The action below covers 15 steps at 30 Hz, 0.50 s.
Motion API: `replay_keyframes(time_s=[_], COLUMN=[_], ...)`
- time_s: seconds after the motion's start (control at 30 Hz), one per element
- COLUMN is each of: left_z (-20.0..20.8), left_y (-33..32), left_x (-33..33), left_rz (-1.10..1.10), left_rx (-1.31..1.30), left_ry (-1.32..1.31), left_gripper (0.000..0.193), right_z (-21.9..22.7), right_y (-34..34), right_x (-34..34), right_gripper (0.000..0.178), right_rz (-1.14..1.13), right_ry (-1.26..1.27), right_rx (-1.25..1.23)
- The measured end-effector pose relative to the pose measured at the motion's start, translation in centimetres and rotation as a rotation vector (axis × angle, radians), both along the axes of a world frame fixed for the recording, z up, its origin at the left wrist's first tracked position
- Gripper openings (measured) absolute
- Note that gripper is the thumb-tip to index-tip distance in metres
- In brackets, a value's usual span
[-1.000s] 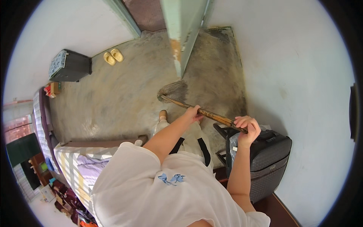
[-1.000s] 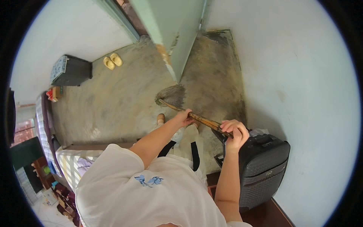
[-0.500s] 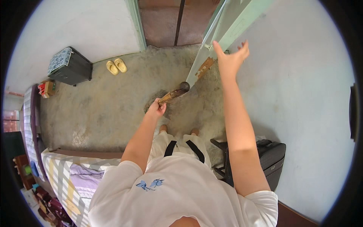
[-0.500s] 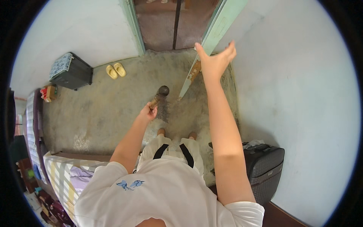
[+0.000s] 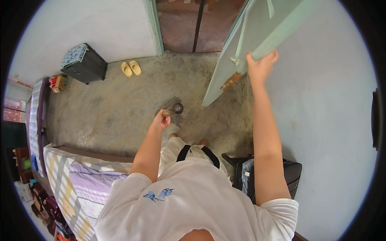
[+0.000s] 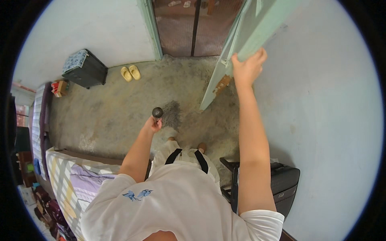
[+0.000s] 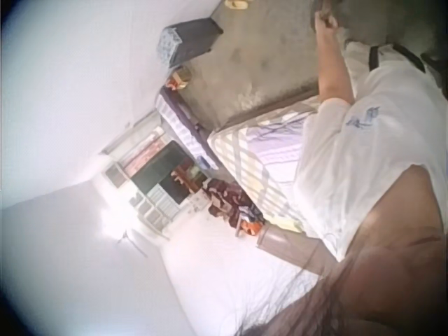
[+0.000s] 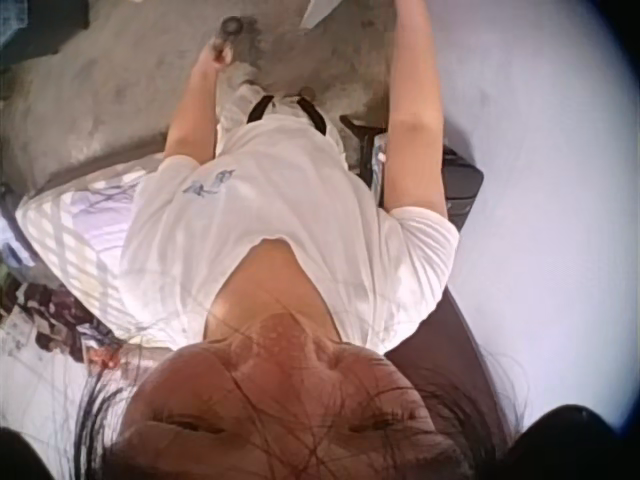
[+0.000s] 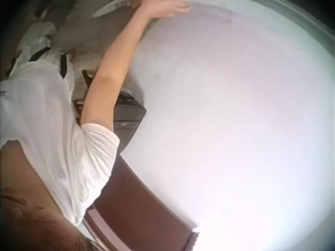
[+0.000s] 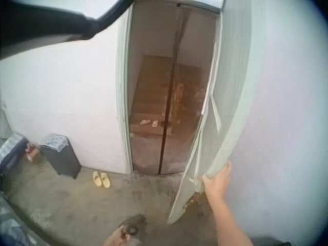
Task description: The person mops the concrete floor of a bedroom using a traditional string mop. They move around furniture, including a bed and a suitcase, and briefly pick up a pair of slippers and a box to clean underneath them before placing them back.
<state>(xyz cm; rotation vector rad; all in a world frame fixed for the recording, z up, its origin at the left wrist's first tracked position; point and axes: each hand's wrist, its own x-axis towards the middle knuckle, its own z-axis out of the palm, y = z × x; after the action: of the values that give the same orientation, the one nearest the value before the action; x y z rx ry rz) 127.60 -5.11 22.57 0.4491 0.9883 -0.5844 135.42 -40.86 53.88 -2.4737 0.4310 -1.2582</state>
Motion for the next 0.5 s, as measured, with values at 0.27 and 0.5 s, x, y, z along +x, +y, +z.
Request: replay_keyframes(time_s=[0.27, 0.5], left_z=[0.5, 4.8], left_y=[-4.3, -8.3], left_x=[-3.7, -5.5], left_rz=[-0.042, -0.047], left_rx=[0.189, 0.185], left_ry=[-0.001, -0.049], left_gripper=[0.018, 0.019], right_z=[-0.4, -2.6], right_y=[-14.9, -34.5], right_x=[-7.1, -8.4], right_gripper=[0.081, 0.078], right_rz=[-0.06, -0.09], right_ry=[-0.051, -0.109], right_rx=[0.149, 0.22])
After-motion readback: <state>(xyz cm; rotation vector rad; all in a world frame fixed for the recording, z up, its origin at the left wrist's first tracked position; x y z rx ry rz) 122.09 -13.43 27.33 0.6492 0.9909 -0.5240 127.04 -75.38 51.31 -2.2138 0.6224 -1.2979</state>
